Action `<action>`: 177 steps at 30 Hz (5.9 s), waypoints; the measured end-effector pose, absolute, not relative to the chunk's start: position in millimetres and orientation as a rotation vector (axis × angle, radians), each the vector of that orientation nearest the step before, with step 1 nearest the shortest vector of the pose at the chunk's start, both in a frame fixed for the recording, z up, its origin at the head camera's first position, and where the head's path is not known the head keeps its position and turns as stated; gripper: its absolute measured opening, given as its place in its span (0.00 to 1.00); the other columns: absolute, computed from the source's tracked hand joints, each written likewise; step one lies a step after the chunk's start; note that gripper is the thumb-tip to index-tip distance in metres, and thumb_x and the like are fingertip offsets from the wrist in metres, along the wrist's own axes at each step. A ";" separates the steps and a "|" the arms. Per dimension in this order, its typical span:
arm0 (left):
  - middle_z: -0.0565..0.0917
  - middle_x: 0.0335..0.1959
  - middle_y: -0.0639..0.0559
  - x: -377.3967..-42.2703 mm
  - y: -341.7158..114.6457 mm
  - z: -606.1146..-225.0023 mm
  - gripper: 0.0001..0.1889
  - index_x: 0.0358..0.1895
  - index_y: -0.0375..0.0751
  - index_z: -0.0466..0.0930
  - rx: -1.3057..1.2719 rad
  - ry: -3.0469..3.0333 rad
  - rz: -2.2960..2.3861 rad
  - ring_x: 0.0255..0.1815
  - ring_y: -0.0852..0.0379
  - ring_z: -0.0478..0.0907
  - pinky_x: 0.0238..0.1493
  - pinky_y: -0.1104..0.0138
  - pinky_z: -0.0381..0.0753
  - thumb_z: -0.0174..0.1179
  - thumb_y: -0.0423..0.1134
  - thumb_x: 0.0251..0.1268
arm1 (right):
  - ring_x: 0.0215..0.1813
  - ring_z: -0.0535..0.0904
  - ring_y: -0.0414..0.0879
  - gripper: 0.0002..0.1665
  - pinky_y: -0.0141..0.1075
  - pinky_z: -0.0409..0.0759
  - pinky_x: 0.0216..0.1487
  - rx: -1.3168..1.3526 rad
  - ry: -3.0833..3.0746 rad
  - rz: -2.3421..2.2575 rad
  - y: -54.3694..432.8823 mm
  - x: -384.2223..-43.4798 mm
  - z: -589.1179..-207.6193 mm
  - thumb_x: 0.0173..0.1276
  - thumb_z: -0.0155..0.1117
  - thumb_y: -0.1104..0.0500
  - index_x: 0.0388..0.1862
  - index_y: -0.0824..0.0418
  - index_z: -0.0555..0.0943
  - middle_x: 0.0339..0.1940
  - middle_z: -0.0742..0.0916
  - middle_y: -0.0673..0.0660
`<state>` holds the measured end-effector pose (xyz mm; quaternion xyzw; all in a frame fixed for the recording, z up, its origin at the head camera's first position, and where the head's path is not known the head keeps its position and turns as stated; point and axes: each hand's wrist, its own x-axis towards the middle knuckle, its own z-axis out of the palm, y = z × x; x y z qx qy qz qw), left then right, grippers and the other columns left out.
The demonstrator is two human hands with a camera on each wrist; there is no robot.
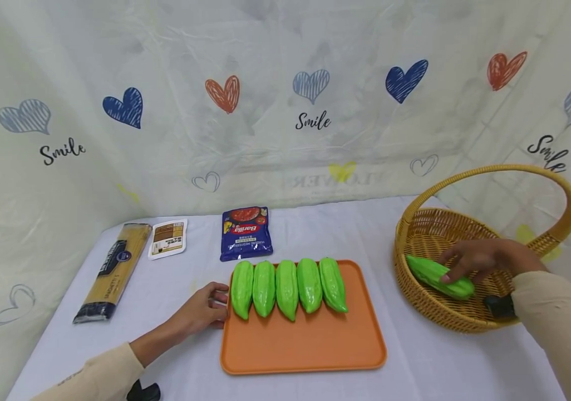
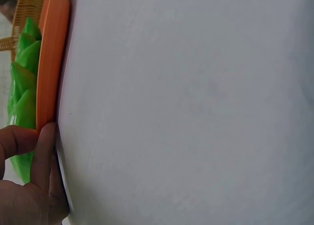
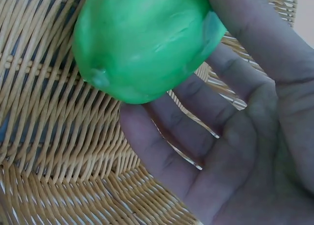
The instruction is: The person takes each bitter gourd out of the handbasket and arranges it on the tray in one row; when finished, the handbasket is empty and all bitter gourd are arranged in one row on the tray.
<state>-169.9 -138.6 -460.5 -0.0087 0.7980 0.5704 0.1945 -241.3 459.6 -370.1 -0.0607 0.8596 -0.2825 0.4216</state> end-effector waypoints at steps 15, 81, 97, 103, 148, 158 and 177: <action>0.74 0.50 0.39 -169.8 -140.0 -462.5 0.33 0.64 0.29 0.67 -0.016 2.248 1.595 0.45 0.51 0.78 0.37 0.59 0.90 0.62 0.25 0.50 | 0.68 0.68 0.73 0.47 0.54 0.83 0.59 -0.168 2.191 -0.724 467.5 -234.4 -359.7 0.75 0.58 0.50 0.74 0.82 0.50 0.71 0.55 0.88; 0.76 0.51 0.39 -171.0 -141.0 -459.3 0.32 0.65 0.29 0.67 -0.011 2.269 1.561 0.45 0.51 0.80 0.37 0.59 0.90 0.63 0.26 0.52 | 0.46 0.78 0.54 0.32 0.40 0.86 0.37 -0.529 2.198 -1.026 403.1 -181.7 -325.1 0.76 0.53 0.62 0.77 0.59 0.62 0.55 0.79 0.49; 0.75 0.50 0.40 -168.9 -140.2 -458.0 0.32 0.64 0.29 0.67 -0.007 2.255 1.558 0.45 0.51 0.80 0.38 0.59 0.90 0.63 0.27 0.52 | 0.50 0.81 0.52 0.26 0.44 0.88 0.47 -0.588 2.214 -1.172 352.2 -189.7 -332.2 0.83 0.43 0.57 0.76 0.58 0.65 0.59 0.76 0.59; 0.76 0.50 0.40 -169.7 -140.2 -458.6 0.32 0.64 0.30 0.68 -0.006 2.261 1.555 0.45 0.52 0.80 0.38 0.60 0.90 0.63 0.27 0.52 | 0.55 0.83 0.51 0.28 0.44 0.88 0.53 -0.535 2.284 -1.199 339.2 -196.4 -341.3 0.81 0.47 0.55 0.77 0.58 0.63 0.66 0.70 0.69; 0.75 0.50 0.41 -171.6 -140.2 -462.7 0.32 0.64 0.30 0.68 -0.011 2.257 1.569 0.45 0.51 0.79 0.38 0.60 0.90 0.63 0.27 0.51 | 0.55 0.83 0.53 0.28 0.43 0.89 0.46 -0.492 2.492 -1.319 303.1 -221.5 -369.3 0.75 0.61 0.53 0.70 0.57 0.69 0.57 0.81 0.67; 0.76 0.50 0.40 -171.7 -141.2 -462.5 0.32 0.64 0.30 0.68 0.003 2.264 1.574 0.45 0.51 0.79 0.38 0.59 0.90 0.63 0.27 0.52 | 0.64 0.76 0.65 0.32 0.47 0.88 0.47 -0.382 2.473 -1.162 294.1 -228.1 -368.7 0.72 0.64 0.48 0.69 0.58 0.67 0.64 0.77 0.72; 0.76 0.50 0.41 -170.8 -140.7 -462.7 0.32 0.64 0.30 0.69 -0.009 2.261 1.571 0.45 0.52 0.79 0.38 0.60 0.90 0.63 0.26 0.51 | 0.62 0.77 0.69 0.40 0.48 0.88 0.48 -0.336 2.393 -1.008 278.0 -240.7 -388.7 0.69 0.68 0.51 0.72 0.68 0.65 0.67 0.68 0.84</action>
